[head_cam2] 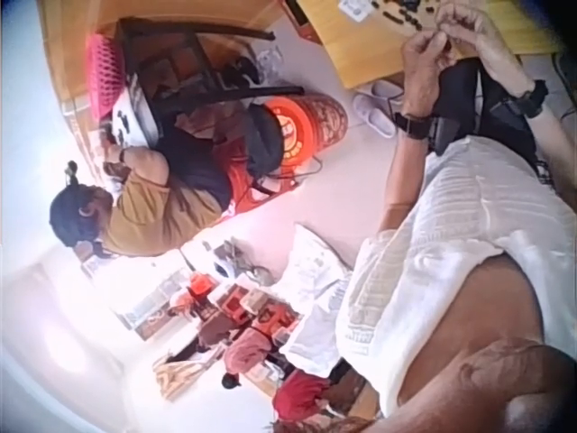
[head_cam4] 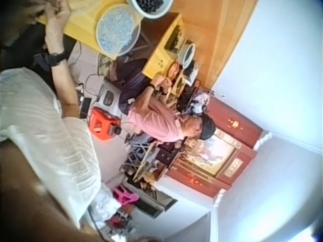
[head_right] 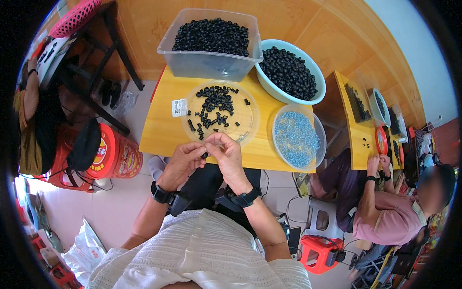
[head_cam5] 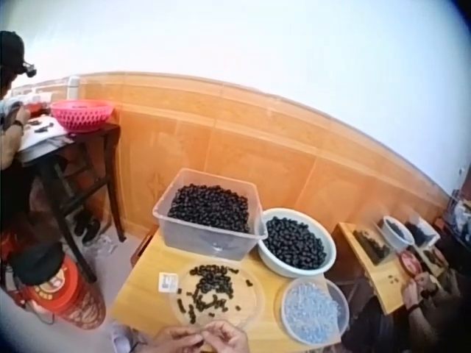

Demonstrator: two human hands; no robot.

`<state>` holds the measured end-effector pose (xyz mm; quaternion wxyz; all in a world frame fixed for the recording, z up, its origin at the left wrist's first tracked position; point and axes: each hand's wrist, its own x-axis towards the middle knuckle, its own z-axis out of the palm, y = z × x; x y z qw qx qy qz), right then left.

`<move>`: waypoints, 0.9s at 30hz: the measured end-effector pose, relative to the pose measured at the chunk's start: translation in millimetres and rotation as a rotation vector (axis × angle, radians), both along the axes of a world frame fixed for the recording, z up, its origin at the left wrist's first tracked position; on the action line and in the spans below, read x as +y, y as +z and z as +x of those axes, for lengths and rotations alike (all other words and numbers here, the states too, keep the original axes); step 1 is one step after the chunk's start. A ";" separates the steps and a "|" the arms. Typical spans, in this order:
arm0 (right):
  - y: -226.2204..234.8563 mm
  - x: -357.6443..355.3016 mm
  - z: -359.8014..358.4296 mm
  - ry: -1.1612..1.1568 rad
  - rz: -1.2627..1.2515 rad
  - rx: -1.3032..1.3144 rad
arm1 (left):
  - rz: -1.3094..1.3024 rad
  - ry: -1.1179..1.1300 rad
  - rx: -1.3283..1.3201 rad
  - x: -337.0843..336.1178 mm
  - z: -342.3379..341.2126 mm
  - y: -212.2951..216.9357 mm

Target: The person is manually assembling small black rubber or plastic components at a table.

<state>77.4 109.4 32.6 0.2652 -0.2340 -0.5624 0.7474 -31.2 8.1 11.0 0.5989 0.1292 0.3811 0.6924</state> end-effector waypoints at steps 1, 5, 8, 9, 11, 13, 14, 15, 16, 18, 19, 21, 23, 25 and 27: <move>-0.2 -0.3 0.4 -0.002 0.000 0.002 | 0.000 -0.002 0.002 -0.4 -0.1 -0.3; 4.6 -0.9 2.3 -0.001 0.270 -0.073 | 0.031 -0.006 -0.033 -2.1 -2.6 -1.9; 15.9 -1.1 6.0 0.026 0.648 -0.152 | 0.033 0.007 -0.036 -3.9 -5.6 -0.6; 18.4 -0.3 8.0 0.057 0.754 -0.174 | 0.024 0.006 -0.025 -4.3 -6.1 0.8; 19.9 3.3 13.0 0.084 0.882 -0.199 | 0.014 -0.029 0.014 -6.5 -6.5 3.1; 24.4 6.1 15.6 0.110 1.010 -0.222 | 0.005 -0.064 0.056 -8.7 -7.9 6.0; 29.7 6.3 16.4 0.154 1.103 -0.257 | -0.024 -0.077 0.063 -10.3 -8.2 7.2; 34.1 6.1 17.3 0.199 1.196 -0.294 | -0.051 -0.091 0.069 -11.2 -8.6 7.5; 36.8 5.6 17.8 0.194 1.196 -0.296 | -0.050 -0.096 0.070 -11.7 -9.5 7.1; 39.9 4.6 18.4 0.256 1.299 -0.331 | -0.078 -0.154 0.127 -12.4 -11.8 6.4; 39.5 3.8 18.9 0.250 1.299 -0.333 | -0.077 -0.159 0.129 -13.1 -12.5 6.9; 38.1 2.3 20.1 0.270 1.292 -0.304 | -0.068 -0.204 0.162 -15.0 -13.3 8.7; 37.9 3.0 21.5 0.280 1.294 -0.319 | -0.082 -0.215 0.169 -15.9 -13.5 7.2; 36.6 4.0 22.3 0.295 1.296 -0.333 | -0.097 -0.222 0.176 -16.8 -13.6 4.7; 35.2 5.3 23.7 0.244 1.232 -0.308 | -0.133 -0.167 0.234 -17.8 -13.8 2.9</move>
